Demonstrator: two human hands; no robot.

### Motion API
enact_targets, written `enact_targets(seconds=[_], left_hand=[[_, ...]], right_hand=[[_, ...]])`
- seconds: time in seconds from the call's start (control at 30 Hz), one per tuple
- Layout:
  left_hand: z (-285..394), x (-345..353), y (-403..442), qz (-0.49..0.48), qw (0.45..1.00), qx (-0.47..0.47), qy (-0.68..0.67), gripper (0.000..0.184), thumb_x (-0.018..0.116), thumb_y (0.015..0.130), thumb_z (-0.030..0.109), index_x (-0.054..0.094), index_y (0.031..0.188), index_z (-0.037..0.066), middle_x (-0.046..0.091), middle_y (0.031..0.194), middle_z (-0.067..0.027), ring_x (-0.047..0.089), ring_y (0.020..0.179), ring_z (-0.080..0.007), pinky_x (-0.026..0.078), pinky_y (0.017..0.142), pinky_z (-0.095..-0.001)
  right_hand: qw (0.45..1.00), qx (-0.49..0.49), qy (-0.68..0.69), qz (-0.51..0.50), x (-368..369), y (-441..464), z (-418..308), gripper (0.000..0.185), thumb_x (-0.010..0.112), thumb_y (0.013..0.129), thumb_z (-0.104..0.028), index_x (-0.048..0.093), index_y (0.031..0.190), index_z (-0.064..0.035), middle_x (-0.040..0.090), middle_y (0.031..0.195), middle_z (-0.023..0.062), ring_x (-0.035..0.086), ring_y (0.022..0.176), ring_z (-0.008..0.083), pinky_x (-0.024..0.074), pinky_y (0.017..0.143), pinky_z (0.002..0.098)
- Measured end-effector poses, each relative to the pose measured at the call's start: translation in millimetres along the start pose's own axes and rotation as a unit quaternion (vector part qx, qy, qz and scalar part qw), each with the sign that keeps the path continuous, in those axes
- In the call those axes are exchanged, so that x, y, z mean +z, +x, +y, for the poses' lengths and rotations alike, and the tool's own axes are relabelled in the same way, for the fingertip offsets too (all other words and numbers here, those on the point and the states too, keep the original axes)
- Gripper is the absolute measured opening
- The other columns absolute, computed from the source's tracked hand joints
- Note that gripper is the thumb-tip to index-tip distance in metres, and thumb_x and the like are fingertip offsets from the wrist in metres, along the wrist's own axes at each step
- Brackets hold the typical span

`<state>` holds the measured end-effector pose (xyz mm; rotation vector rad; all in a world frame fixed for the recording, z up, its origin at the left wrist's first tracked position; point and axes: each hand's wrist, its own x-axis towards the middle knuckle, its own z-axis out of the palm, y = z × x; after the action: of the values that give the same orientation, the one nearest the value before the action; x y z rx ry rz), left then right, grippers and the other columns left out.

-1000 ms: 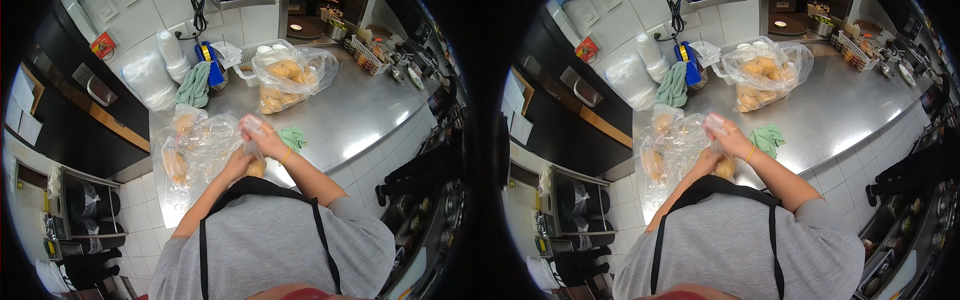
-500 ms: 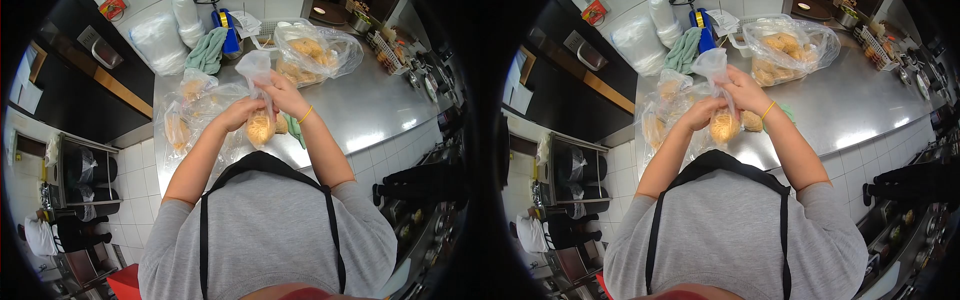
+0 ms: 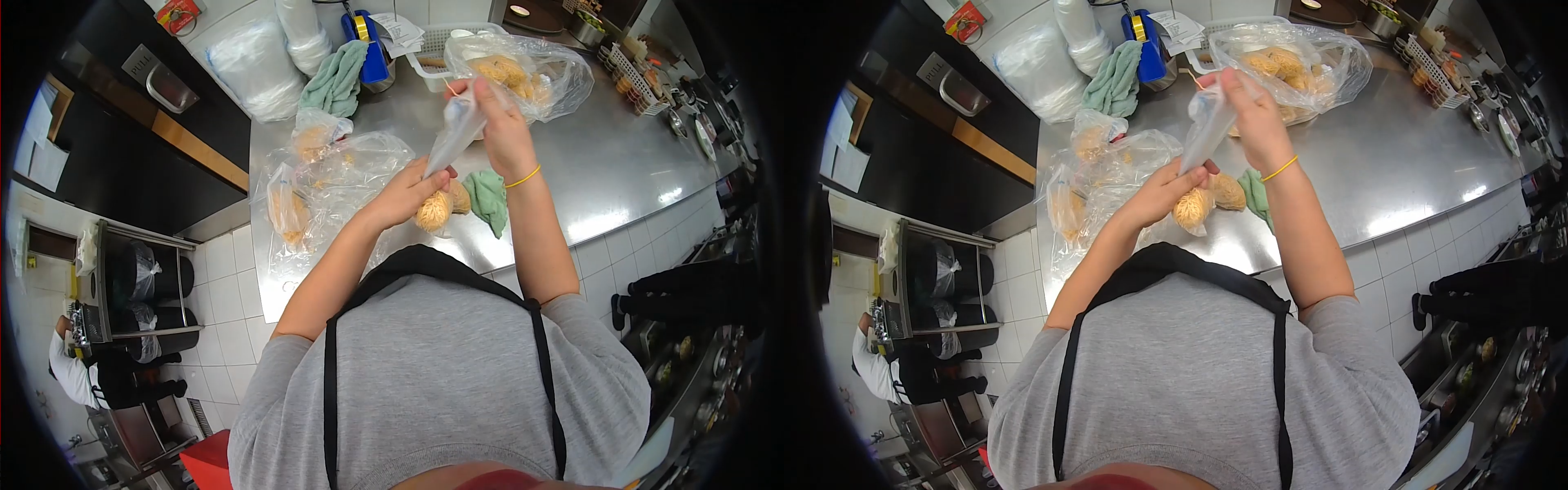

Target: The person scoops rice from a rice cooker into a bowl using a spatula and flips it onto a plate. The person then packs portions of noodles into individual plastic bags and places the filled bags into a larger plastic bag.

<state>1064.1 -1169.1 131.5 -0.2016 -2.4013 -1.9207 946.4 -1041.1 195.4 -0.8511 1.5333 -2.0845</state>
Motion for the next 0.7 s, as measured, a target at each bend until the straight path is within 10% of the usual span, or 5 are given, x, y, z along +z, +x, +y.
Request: enact_targets(seconds=[0.23,0.3,0.7], left_hand=[[5,-10,-10,0.002,1.000,-0.026,-0.015,0.034,0.036,0.095,0.032,0.052,0.091,0.003,0.044,0.078,-0.0010,0.043,0.080,-0.0121,0.035,0.082,-0.0257],[-1,-11,-8,0.029,0.999,-0.006,0.015,0.036,0.037,0.093,0.032,0.055,0.085,0.003,0.049,0.076,-0.0063,0.044,0.079,-0.0201,0.037,0.076,-0.0320],[-19,-2,-26,0.044,0.981,-0.013,0.189,0.034,0.040,0.092,0.030,0.055,0.092,0.000,0.051,0.085,-0.0111,0.047,0.088,-0.0224,0.037,0.081,-0.0335]], right_hand=[[0.971,-0.062,0.227,-0.035,-45,-4,2,0.044,0.040,0.092,-0.040,0.046,0.119,-0.0057,0.049,0.118,0.0074,0.046,0.107,0.0167,0.0345,0.091,0.0334],[0.963,0.072,0.197,-0.170,-57,-12,44,0.050,0.041,0.091,-0.041,0.038,0.127,-0.0066,0.041,0.128,0.0049,0.040,0.113,0.0155,0.0311,0.094,0.0351],[0.965,0.197,0.160,-0.074,30,-24,38,0.030,0.041,0.093,-0.030,0.052,0.082,-0.0047,0.056,0.084,0.0078,0.055,0.080,0.0167,0.0438,0.080,0.0329]])
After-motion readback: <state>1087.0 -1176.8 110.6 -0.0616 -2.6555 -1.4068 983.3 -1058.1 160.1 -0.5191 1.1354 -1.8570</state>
